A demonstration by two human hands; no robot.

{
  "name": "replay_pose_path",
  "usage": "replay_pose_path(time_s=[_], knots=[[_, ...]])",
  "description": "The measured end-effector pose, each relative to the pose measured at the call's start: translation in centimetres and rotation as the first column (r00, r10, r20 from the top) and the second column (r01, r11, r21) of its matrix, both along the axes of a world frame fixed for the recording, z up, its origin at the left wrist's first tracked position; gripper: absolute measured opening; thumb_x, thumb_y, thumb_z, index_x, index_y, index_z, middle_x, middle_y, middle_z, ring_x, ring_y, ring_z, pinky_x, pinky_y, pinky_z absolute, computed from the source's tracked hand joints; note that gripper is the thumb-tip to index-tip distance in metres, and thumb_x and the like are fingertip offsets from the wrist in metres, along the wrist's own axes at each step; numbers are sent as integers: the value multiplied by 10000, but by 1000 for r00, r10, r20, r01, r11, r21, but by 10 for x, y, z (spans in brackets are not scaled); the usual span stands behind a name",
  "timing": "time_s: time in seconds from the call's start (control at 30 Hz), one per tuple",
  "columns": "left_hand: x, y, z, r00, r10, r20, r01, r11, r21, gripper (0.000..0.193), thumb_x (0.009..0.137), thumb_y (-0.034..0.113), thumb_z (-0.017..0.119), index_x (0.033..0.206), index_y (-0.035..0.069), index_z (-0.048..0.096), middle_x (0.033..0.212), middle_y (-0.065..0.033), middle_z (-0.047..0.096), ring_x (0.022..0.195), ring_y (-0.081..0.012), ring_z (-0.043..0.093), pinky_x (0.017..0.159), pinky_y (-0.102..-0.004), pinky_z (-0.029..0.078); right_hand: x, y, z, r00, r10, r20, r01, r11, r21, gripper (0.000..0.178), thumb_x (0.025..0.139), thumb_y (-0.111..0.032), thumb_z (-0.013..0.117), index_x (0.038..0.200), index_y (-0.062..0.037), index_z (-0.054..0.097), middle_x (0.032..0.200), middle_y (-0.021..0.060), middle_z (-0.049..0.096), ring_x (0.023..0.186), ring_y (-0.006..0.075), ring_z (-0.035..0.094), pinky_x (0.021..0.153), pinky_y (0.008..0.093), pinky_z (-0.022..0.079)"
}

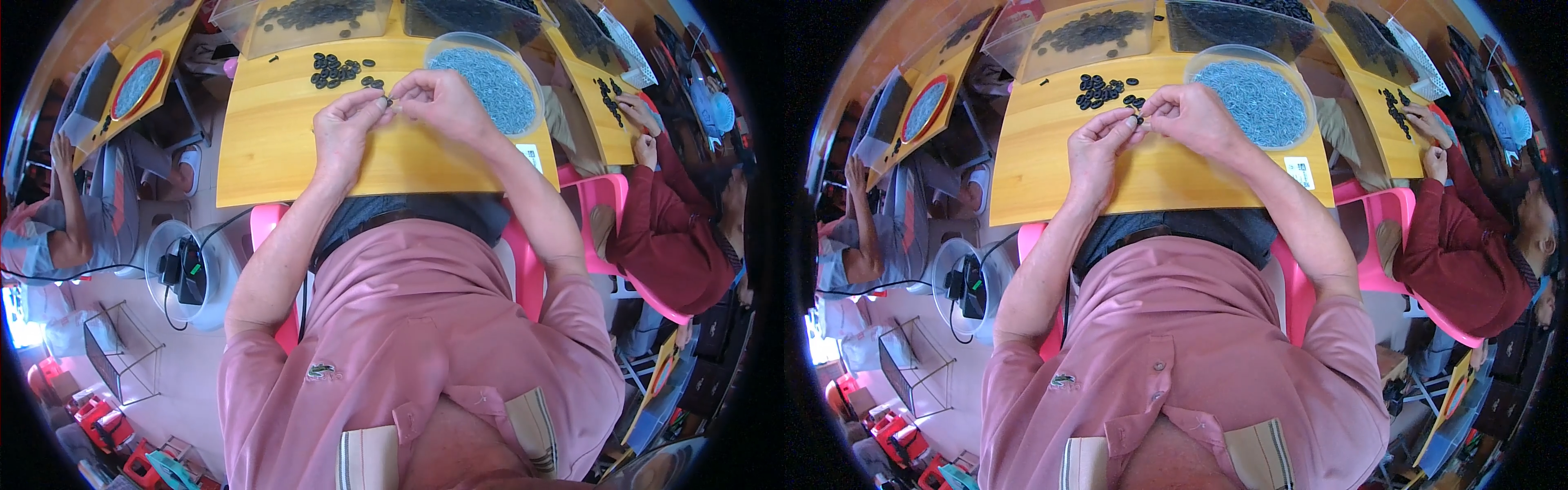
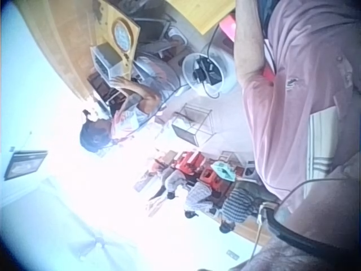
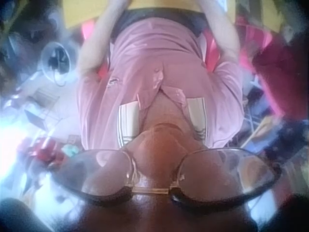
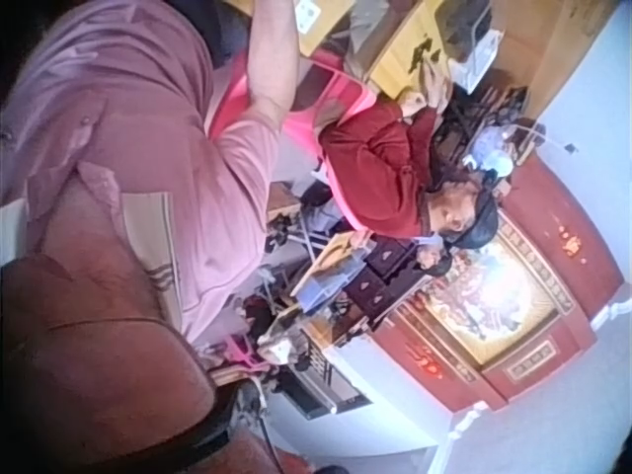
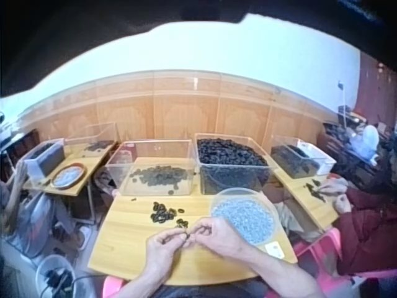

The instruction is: The person assembles small components by picking pins from a tray and inserting them into plastic pieces by hand.

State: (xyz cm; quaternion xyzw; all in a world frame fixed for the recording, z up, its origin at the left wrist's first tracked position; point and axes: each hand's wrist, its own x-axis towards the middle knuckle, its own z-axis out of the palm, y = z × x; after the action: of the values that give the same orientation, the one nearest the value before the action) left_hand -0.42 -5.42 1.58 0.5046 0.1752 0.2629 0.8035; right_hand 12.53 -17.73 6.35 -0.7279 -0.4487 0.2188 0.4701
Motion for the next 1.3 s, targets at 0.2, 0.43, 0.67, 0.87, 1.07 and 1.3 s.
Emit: replay_pose_path(time_s=[0.2,0.43,0.67,0.87,1.07,1.3], knots=[[0,1,-1,1000,-16,15,16,998,-65,195,917,18,653,1094,-59,632,983,-158,707,860,-200,713,802,-273,582,2,1,-3,997,-37,62,36,999,4,157,839,-90,696,956,12,714,752,-4,655,708,50,599,643,208,478],[-1,-1,1,998,-67,-13,66,994,-87,173,927,39,649,1077,-39,615,974,-148,703,868,-212,713,785,-275,584,-1,1,-1,993,-16,-115,29,993,112,143,866,-106,717,942,14,712,770,-14,661,696,42,585,633,205,466],[0,-3,-1,996,-65,68,74,987,-141,163,932,64,656,1069,-20,628,960,-129,706,820,-194,704,732,-263,570,-2,5,-12,988,1,-154,35,973,230,189,861,-124,729,971,30,723,763,14,688,691,41,603,614,201,477],[1,-1,0,997,-81,22,80,997,7,153,916,65,675,1046,-12,649,914,-107,710,795,-150,689,707,-245,539,3,6,-16,983,16,-184,30,970,242,206,864,-153,731,963,28,726,749,12,681,654,45,586,586,208,465],[3,46,-2,983,72,-171,33,838,545,195,892,80,696,1073,7,700,911,-64,709,761,-127,649,712,-250,520,29,-7,1,990,-116,-86,137,944,302,188,869,-154,723,941,19,721,731,4,664,636,46,580,576,204,453],[33,63,3,925,224,-307,276,161,948,279,832,137,698,1089,27,700,948,-193,648,937,-369,636,823,-450,506,37,-14,6,986,-122,-112,152,932,328,178,879,-145,706,948,18,715,737,0,653,625,47,564,574,210,450]])
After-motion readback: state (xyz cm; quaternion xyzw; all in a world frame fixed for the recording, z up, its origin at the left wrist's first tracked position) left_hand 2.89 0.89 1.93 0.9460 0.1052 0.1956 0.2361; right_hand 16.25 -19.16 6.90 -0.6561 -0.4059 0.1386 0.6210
